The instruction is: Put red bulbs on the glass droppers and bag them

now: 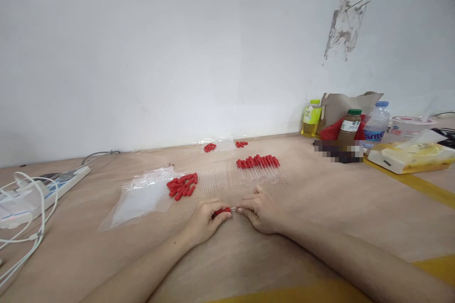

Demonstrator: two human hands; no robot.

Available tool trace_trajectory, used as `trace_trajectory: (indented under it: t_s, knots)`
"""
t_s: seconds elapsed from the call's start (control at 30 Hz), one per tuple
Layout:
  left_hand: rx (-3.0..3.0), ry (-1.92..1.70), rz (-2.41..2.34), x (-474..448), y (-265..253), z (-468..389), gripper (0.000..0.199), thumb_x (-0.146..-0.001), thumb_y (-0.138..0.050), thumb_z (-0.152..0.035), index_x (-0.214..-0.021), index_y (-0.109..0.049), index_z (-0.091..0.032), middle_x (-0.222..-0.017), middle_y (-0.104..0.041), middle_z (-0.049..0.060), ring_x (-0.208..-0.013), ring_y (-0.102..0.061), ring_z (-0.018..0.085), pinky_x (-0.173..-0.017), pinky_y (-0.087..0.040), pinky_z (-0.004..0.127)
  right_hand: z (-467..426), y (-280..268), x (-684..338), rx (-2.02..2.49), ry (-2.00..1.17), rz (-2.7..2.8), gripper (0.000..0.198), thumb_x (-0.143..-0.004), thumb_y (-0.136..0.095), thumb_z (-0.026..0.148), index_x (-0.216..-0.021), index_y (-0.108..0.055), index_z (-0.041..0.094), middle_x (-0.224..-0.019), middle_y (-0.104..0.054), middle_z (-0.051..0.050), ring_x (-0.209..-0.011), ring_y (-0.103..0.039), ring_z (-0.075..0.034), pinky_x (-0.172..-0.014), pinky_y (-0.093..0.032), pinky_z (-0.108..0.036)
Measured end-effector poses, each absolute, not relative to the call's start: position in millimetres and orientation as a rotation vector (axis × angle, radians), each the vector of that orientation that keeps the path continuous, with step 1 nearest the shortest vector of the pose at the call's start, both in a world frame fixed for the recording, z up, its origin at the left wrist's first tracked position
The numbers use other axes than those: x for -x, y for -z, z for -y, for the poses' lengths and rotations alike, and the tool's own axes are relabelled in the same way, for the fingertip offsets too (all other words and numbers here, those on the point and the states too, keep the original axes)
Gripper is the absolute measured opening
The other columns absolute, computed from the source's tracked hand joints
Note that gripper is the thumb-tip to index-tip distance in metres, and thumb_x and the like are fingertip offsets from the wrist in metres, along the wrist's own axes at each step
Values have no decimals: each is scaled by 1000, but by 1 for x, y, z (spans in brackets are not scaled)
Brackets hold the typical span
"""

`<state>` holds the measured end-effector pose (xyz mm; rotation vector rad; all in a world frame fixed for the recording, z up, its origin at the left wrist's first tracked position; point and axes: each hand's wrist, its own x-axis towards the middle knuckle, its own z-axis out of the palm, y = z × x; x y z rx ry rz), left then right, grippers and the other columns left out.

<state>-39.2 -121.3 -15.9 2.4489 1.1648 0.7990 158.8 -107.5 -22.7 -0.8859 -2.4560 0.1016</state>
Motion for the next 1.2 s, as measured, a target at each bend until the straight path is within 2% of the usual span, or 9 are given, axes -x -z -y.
trace_trajectory:
  t_s: [0.1, 0.3, 0.43, 0.53, 0.6, 0.7, 0.83, 1.07, 1.2]
  knots:
    - [-2452, -765, -1147, 38, 16, 122, 24, -84, -44, -30, -81, -64, -18, -72, -60, 3, -67, -52, 14, -62, -39, 24, 108, 23, -158, 897, -193, 2456, 26, -86, -37, 24, -81, -62, 24, -71, -66, 1, -60, -51, -11, -69, -26, -30]
    - [-2475, -833, -1164, 39, 12, 117, 24, -85, -43, -30, -83, -63, -18, -72, -58, 2, -67, -52, 14, -63, -40, 24, 105, 19, -154, 883, -283, 2432, 24, -87, -35, 21, -87, -60, 22, -79, -64, 1, -71, -54, -11, -72, -31, -27]
    - [-2469, -956, -1149, 43, 13, 116, 22, -84, -43, -27, -98, -60, -21, -86, -58, 3, -76, -53, 14, -70, -42, 25, 107, 13, -155, 928, 5, 2432, 22, -85, -38, 23, -87, -60, 19, -84, -60, -5, -80, -51, -15, -71, -33, -29]
    - [-2368, -1042, -1298, 47, 17, 115, 35, -82, -47, -26, -116, -46, -21, -92, -54, 3, -68, -52, 12, -65, -43, 25, 105, 12, -164, 1030, 109, 2418, 21, -82, -42, 22, -79, -62, 18, -80, -60, -6, -78, -51, -17, -71, -33, -30]
    - [-2326, -975, -1353, 48, 19, 115, 31, -80, -49, -26, -110, -48, -19, -82, -54, 1, -61, -49, 11, -59, -42, 23, 97, 13, -173, 1139, -15, 2303, 20, -80, -43, 21, -79, -62, 18, -80, -61, -5, -75, -52, -16, -68, -35, -27]
    - [-2388, -814, -1296, 47, 19, 114, 14, -80, -48, -24, -86, -59, -17, -69, -53, 0, -61, -49, 12, -57, -40, 23, 78, 14, -183, 1375, -290, 2038, 19, -77, -45, 25, -70, -61, 16, -69, -62, -3, -63, -54, -13, -57, -36, -22]
    - [-2451, -795, -1254, 46, 17, 114, 15, -80, -47, -24, -84, -60, -17, -68, -53, 1, -64, -49, 13, -59, -39, 24, 51, 9, -182, 1611, -408, 1804, 24, -73, -46, 29, -56, -56, 16, -54, -58, -2, -53, -53, -13, -49, -33, -21]
    - [-2447, -776, -1243, 48, 18, 116, 17, -81, -46, -26, -87, -60, -18, -71, -52, 1, -66, -49, 14, -61, -39, 24, 21, 0, -150, 1898, -192, 1726, 31, -73, -45, 37, -51, -58, 19, -62, -62, -4, -67, -56, -17, -66, -33, -28]
    - [-2447, -750, -1246, 49, 18, 115, 17, -81, -46, -25, -88, -60, -18, -71, -52, 1, -66, -49, 14, -61, -39, 24, 12, 7, -146, 1951, -173, 1740, 31, -73, -45, 38, -53, -59, 19, -64, -63, -4, -70, -57, -19, -73, -30, -33]
